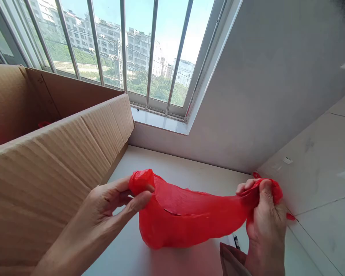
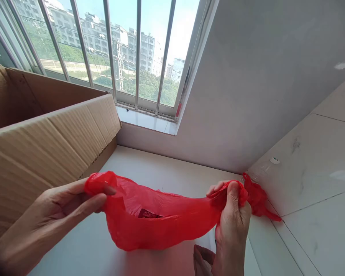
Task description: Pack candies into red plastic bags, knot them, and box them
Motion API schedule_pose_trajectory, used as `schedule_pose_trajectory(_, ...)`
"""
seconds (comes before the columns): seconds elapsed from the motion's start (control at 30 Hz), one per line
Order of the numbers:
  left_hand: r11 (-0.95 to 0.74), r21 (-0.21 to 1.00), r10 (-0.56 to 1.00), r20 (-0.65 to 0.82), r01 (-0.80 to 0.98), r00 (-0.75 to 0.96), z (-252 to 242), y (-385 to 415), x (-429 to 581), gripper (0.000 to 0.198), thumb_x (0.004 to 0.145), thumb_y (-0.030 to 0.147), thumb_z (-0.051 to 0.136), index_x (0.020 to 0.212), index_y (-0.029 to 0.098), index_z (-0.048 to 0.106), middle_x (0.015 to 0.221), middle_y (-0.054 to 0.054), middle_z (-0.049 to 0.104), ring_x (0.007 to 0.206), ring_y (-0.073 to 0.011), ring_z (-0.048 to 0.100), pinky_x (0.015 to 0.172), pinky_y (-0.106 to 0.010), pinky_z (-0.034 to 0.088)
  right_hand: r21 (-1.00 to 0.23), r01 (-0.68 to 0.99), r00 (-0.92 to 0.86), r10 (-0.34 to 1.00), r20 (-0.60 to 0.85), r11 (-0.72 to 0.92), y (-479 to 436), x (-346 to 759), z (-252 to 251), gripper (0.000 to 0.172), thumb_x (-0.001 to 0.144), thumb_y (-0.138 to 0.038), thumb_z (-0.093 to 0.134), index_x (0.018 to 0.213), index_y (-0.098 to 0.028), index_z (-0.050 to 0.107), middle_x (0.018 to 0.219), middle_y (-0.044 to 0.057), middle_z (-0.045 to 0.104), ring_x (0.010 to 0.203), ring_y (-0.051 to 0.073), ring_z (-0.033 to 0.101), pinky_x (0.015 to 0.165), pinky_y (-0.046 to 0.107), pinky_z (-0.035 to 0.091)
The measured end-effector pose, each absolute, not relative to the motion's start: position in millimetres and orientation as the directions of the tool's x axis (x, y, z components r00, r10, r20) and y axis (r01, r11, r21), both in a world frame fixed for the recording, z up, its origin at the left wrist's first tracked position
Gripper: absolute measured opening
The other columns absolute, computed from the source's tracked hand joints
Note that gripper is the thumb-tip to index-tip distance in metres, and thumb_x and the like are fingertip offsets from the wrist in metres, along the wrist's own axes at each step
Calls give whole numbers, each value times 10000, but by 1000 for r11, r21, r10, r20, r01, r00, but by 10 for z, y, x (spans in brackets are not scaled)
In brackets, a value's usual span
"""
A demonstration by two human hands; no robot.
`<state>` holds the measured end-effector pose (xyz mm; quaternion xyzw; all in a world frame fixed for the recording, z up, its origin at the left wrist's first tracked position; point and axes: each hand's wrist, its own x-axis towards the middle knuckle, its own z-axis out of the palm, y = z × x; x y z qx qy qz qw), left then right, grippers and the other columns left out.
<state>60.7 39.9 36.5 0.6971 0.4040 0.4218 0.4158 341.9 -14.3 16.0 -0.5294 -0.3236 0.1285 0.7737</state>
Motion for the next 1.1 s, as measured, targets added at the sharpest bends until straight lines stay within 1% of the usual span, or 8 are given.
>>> schedule_pose_trajectory(0.2,-479,497,874,191,724,446,-135,337,332,721,701,598,756,1320,312,522,1235,-95,656,1052,-343,658,844,-436,570,-922,192,795,497,348,337,-174,3455,138,452,802,-610,661,699,-190,531,543,-48,538,430,95,520,396,207,360)
schedule_pose_trajectory(0.37,-576,539,772,111,615,626,-261,331,495,1356,572,338,911,1541,433,-32,1648,-32,123,1467,-398,217,1117,-548,388,-957,215,799,528,287,195,-171,3482,69,496,789,-678,621,750,-187,558,556,-29,570,425,107,520,385,218,358)
schedule_pose_trajectory(0.53,-707,651,480,154,277,864,54,333,862,692,809,319,759,1417,443,453,1647,29,73,1494,-363,74,1126,-537,384,-972,200,823,517,236,125,-138,3428,46,525,805,-702,575,818,-179,605,565,-21,586,465,122,549,407,218,403)
schedule_pose_trajectory(0.63,-689,717,262,116,102,958,245,324,1044,209,962,258,554,1066,322,724,1512,31,458,1479,-267,246,1239,-457,177,-970,208,815,526,242,125,-108,3423,27,546,799,-721,563,801,-177,607,561,-12,589,462,127,547,410,222,404)
schedule_pose_trajectory(0.83,49,948,381,275,-316,883,197,273,1174,461,1009,534,346,776,209,575,934,-79,759,1004,-228,660,1099,-390,374,-929,365,807,479,345,54,-81,3576,-12,570,838,-723,485,767,-173,620,607,25,620,485,134,537,453,240,415)
schedule_pose_trajectory(0.93,358,823,651,119,-442,749,93,308,1195,403,952,548,485,723,222,428,475,65,498,487,-120,493,815,-312,507,-904,428,761,546,351,-16,-127,3576,35,527,833,-680,533,742,-171,639,632,28,607,540,142,540,484,238,419)
schedule_pose_trajectory(1.0,364,850,799,-76,-380,596,51,347,1203,430,903,561,555,702,215,399,470,116,274,425,-73,258,645,-239,465,-882,469,715,603,353,-40,-166,3514,88,470,811,-634,598,699,-179,633,613,5,559,559,133,506,494,228,401)
schedule_pose_trajectory(1.1,150,989,907,-141,8,396,25,357,1206,428,897,598,535,751,222,392,614,75,319,547,-104,313,554,-207,365,-869,494,670,654,351,-40,-231,3360,182,422,800,-597,629,692,-189,627,594,-17,501,546,116,445,479,217,365)
